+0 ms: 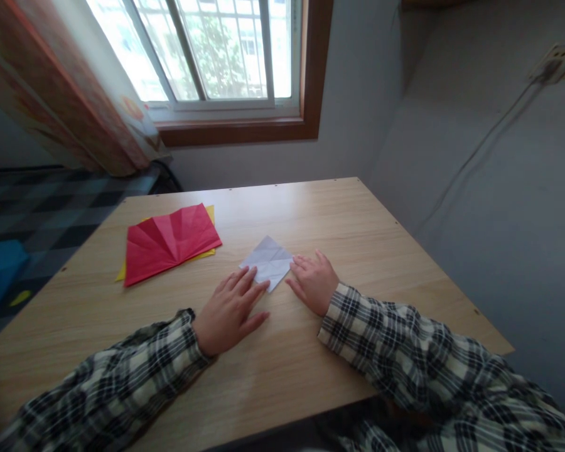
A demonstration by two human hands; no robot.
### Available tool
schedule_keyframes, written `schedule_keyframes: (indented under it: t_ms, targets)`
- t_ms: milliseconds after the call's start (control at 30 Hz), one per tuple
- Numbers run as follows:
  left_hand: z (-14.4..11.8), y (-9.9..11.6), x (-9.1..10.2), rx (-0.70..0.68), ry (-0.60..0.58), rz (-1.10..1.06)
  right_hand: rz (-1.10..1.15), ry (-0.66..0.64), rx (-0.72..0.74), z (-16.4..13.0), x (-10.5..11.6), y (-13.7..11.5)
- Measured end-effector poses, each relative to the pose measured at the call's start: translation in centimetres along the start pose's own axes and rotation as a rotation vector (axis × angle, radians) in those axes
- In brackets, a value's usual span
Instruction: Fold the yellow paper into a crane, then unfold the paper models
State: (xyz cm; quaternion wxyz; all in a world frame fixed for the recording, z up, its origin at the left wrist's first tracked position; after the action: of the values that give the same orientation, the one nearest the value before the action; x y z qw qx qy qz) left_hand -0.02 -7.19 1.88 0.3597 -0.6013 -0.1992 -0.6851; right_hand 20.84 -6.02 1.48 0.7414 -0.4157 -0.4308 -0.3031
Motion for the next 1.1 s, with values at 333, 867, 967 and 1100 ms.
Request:
schedule_keyframes:
  t_ms: [333, 867, 967, 1100]
  targets:
    - [0.2, -0.2, 0.1, 0.093, 0.007, 0.030, 0.065, 0.022, 0.077, 0.1, 0.3, 0.4]
    - [0.0, 0.2, -0.4, -0.030, 0.082, 0.031, 0.175, 0.119, 0.083, 0.7, 0.0, 1.9]
    - [0.1, 0.1, -0.5, -0.047, 0.083, 0.010, 0.243, 0.184, 0.036, 1.5, -0.5, 3.0]
    - [0.2, 0.3, -0.3, -0.048, 0.066, 0.016, 0.282, 0.194, 0.027, 2.9, -1.7, 4.1]
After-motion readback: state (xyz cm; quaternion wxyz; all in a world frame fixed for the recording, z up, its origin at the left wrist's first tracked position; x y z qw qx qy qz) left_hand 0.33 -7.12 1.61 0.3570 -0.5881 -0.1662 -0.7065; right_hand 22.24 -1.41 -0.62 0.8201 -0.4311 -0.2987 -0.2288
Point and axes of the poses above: each hand's wrist, its own z-axis towards the middle knuckle, its own x-axis out of the back of the hand, y = z × x, the point moved 3 cm from there along z, towards the middle knuckle, and after that the axes turned 14 degrees about z, right-handed, at the moved point
